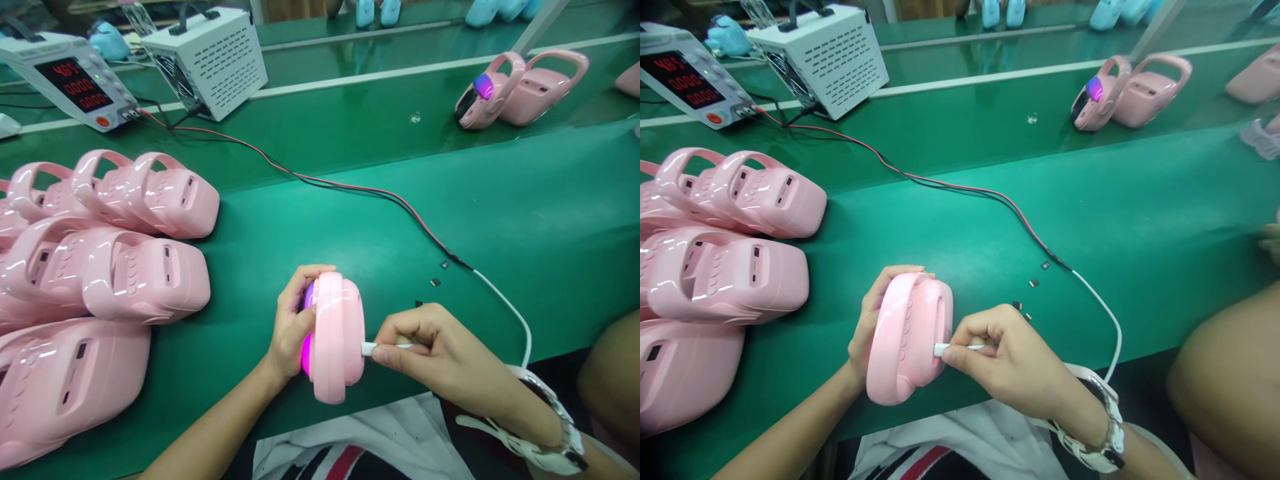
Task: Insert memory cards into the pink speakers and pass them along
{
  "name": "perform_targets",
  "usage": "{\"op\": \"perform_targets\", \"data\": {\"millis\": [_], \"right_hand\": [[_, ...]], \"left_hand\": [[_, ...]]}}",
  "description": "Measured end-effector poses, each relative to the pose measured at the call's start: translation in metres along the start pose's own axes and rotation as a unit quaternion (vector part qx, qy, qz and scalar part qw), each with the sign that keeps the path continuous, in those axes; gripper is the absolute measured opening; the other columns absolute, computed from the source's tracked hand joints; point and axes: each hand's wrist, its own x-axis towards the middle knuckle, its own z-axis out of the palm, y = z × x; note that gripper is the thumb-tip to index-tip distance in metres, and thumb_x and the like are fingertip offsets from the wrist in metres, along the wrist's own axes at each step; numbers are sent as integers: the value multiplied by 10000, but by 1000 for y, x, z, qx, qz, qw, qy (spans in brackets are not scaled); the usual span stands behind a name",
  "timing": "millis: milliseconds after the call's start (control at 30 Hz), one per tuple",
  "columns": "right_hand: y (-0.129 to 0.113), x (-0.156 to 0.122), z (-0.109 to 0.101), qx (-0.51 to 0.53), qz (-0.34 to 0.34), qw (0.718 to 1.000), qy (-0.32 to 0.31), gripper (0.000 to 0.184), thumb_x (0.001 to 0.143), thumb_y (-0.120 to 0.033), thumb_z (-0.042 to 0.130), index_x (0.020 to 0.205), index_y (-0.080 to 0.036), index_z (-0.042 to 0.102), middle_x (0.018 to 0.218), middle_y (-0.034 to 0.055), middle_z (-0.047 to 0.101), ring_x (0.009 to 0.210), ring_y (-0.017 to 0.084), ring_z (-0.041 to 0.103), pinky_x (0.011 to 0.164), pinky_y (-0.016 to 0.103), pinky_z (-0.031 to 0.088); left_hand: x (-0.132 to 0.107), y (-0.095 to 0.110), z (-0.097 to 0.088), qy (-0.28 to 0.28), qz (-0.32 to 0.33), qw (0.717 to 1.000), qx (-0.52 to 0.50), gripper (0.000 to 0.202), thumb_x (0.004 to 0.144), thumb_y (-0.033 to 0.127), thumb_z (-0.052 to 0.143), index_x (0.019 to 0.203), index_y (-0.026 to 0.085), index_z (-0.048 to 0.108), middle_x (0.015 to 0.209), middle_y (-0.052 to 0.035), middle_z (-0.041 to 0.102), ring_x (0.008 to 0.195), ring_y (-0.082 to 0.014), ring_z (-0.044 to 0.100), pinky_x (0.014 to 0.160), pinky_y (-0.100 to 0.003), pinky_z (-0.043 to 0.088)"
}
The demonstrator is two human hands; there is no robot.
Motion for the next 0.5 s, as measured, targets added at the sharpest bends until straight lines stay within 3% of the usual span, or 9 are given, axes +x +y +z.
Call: {"op": "perform_targets", "data": {"millis": [133,233,333,500], "right_hand": [[5,3,-2,30,27,999,-14,441,684,-525,762,531,-169,551,462,-80,264,455,64,176,429,248,112],[13,4,-2,36,16,999,-4,439,695,-555,741,565,-161,597,462,-80,276,459,65,186,447,247,141],[16,5,-1,49,6,999,8,471,695,-603,716,575,-157,622,466,-70,318,462,68,202,458,250,168],[12,7,2,64,12,998,20,495,648,-624,742,551,-154,621,460,-64,332,467,71,217,461,254,160]], "left_hand": [[0,-1,0,-26,26,999,20,319,791,313,604,1106,264,614,1012,-7,637,869,-213,570,796,-308,441],[0,5,1,-79,26,995,49,459,788,313,642,1241,299,574,1121,-3,625,983,-225,574,914,-324,421],[0,14,-1,-94,41,991,80,558,827,316,629,1363,320,476,1239,-18,596,1108,-242,547,1005,-351,381],[-2,27,-6,-137,55,980,134,528,786,243,663,1286,273,497,1267,-42,558,1130,-246,531,982,-334,403]]}}
